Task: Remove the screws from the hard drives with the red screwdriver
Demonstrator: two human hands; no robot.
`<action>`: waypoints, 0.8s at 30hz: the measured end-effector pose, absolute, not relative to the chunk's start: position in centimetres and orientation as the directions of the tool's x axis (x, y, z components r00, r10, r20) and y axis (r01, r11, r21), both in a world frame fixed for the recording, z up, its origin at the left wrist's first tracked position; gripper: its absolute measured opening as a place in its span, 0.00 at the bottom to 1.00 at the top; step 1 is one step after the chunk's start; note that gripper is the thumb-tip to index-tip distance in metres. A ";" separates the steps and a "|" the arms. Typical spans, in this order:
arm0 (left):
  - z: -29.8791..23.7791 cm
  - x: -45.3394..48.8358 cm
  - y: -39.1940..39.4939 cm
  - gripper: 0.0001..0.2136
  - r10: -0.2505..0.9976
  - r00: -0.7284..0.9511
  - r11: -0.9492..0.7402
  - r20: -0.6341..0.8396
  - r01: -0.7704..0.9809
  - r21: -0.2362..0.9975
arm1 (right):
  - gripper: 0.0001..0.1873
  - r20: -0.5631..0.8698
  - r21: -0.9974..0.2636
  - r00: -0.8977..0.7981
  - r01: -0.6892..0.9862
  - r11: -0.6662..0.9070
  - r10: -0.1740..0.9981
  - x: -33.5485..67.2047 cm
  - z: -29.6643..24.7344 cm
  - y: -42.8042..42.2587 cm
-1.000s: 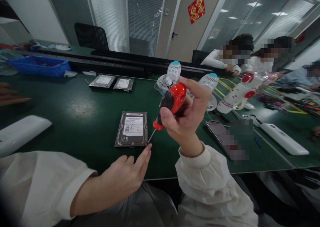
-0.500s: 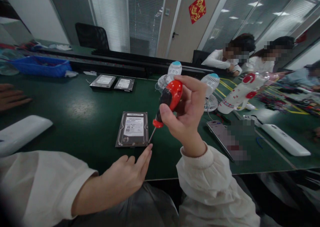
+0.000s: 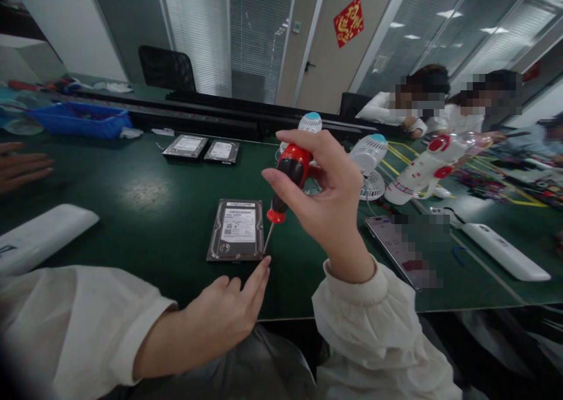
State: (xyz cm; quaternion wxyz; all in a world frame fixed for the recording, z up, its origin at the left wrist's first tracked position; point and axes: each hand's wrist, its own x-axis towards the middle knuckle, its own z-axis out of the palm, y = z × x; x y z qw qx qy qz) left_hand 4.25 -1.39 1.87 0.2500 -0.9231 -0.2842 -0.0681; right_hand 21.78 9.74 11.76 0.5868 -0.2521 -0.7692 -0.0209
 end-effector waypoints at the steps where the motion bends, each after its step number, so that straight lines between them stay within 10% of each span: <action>1: 1.8 4.3 -1.4 0.22 0.491 0.829 -0.715 0.267 0.559 -0.420 | 0.22 0.906 -0.286 -0.189 0.385 0.877 0.378 21.8 11.7 9.8; 24: 1.4 4.2 -1.3 0.21 0.468 0.838 -0.721 0.282 0.546 -0.427 | 0.24 0.928 -0.317 -0.094 0.313 0.895 0.361 22.0 10.7 9.8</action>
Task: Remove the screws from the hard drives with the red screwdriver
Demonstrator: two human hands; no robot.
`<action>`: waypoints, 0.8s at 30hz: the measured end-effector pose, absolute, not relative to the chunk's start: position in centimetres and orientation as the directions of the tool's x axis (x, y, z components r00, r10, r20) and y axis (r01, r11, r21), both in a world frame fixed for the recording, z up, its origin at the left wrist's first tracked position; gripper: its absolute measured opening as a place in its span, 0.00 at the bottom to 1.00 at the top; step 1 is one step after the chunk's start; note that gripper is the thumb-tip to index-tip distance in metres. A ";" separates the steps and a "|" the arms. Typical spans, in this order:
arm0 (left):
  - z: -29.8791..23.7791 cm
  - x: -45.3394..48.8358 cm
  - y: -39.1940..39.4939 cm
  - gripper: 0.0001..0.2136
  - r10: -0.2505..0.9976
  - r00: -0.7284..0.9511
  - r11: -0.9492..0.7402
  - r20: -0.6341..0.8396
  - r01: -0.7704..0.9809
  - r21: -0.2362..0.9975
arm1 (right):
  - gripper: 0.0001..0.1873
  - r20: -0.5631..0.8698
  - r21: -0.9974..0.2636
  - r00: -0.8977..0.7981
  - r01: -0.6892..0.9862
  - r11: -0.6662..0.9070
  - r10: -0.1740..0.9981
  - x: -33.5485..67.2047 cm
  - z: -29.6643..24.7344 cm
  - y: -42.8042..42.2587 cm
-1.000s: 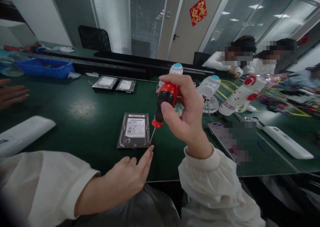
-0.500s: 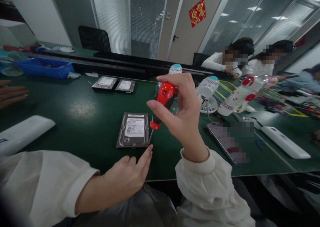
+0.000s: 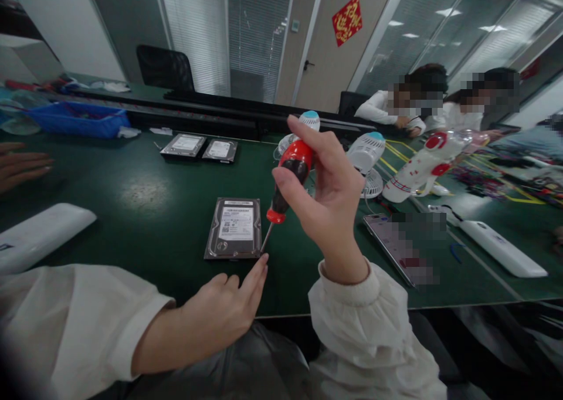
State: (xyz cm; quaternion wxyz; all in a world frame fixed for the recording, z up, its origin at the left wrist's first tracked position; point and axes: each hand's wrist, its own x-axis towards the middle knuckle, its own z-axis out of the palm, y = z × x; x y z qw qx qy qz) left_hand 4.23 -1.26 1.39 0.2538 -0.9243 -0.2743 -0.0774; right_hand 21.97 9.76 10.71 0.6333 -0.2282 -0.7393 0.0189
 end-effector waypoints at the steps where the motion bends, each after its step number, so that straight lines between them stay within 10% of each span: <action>1: 1.4 4.2 -1.3 0.21 0.466 0.840 -0.722 0.278 0.543 -0.428 | 0.24 0.920 -0.343 -0.099 0.270 0.900 0.380 22.0 10.6 9.8; 24: 1.8 4.2 -1.4 0.21 0.467 0.839 -0.725 0.279 0.544 -0.422 | 0.20 0.944 -0.280 -0.071 0.336 0.899 0.321 21.9 10.6 10.1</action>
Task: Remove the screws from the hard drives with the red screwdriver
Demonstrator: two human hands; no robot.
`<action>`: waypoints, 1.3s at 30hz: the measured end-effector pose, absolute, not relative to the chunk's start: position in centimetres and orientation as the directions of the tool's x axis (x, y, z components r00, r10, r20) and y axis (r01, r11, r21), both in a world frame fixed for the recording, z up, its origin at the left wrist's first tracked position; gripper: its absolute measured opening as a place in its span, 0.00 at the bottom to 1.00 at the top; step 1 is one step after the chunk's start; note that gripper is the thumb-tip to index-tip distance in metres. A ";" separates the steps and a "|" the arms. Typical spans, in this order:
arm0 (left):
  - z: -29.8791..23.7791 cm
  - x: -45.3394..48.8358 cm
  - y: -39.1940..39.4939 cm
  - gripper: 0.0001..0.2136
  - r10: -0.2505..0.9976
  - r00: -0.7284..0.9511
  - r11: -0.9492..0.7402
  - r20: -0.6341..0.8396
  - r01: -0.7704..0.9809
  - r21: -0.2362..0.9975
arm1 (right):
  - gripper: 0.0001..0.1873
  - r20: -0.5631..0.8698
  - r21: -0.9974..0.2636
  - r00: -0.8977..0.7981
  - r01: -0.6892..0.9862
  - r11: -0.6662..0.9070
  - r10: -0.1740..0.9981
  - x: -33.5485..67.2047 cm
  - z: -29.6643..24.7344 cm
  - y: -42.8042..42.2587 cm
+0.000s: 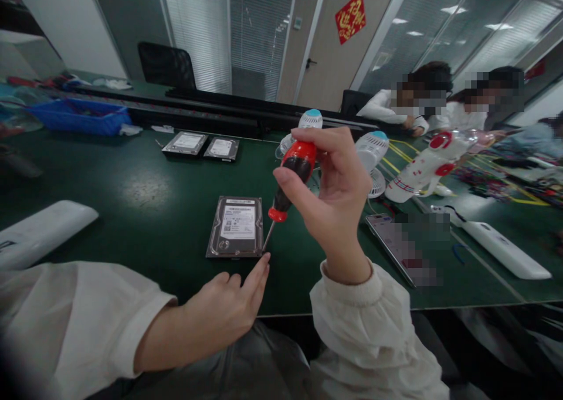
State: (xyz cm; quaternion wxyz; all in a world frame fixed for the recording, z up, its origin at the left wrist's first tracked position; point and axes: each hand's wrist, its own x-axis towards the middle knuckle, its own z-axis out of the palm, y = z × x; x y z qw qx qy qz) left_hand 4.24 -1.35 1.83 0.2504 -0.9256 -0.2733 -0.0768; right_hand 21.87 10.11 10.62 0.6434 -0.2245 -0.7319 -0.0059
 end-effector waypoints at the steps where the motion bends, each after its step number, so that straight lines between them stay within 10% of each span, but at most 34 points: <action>1: 1.9 4.2 -1.4 0.21 0.469 0.839 -0.725 0.276 0.544 -0.421 | 0.19 0.935 -0.304 -0.081 0.315 0.899 0.344 21.9 10.6 10.1; 39: 1.4 4.3 -1.5 0.21 0.486 0.840 -0.732 0.242 0.543 -0.412 | 0.22 0.921 -0.346 -0.104 0.227 0.910 0.376 21.9 10.2 10.3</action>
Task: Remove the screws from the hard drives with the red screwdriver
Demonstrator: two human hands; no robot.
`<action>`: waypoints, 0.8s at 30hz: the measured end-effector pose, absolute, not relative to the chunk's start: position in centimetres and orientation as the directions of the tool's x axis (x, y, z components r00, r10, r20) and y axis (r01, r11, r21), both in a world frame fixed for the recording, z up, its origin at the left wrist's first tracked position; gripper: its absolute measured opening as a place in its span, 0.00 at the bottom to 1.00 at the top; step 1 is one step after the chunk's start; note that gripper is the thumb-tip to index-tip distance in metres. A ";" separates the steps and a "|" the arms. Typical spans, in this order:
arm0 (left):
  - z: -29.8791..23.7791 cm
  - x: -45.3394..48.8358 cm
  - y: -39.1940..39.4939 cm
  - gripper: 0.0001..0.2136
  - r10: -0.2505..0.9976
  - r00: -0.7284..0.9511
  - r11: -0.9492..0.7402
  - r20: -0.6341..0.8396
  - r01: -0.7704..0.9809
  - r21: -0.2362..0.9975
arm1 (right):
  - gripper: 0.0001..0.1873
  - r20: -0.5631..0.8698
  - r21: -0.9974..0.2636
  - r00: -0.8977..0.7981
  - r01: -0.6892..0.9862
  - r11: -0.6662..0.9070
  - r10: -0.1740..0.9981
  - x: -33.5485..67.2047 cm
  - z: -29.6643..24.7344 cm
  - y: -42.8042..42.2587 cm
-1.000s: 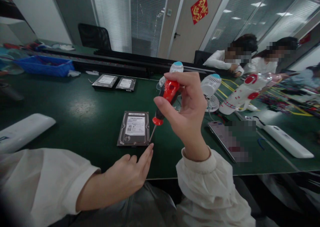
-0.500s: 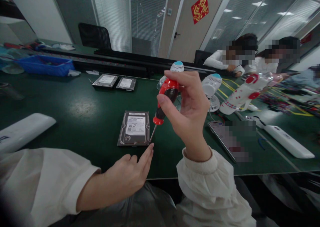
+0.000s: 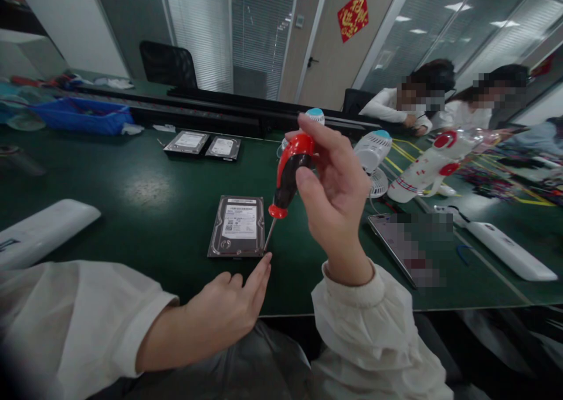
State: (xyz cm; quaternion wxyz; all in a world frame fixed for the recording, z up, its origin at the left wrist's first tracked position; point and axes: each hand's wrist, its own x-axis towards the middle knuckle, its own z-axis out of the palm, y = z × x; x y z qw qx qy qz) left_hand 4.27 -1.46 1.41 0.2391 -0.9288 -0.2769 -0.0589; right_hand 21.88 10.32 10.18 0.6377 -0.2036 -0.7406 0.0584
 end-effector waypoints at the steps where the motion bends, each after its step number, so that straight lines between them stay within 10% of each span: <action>1: 1.4 4.3 -1.4 0.21 0.485 0.839 -0.732 0.246 0.544 -0.411 | 0.22 0.920 -0.347 -0.115 0.203 0.916 0.374 21.9 10.1 10.4; 7: 1.7 4.3 -1.3 0.21 0.488 0.838 -0.732 0.245 0.546 -0.407 | 0.24 0.956 -0.234 -0.091 0.329 0.915 0.277 21.7 10.3 10.4; 24: 1.1 4.3 -1.3 0.21 0.471 0.833 -0.723 0.289 0.553 -0.415 | 0.20 0.891 -0.414 -0.055 0.308 0.857 0.451 21.5 10.4 9.2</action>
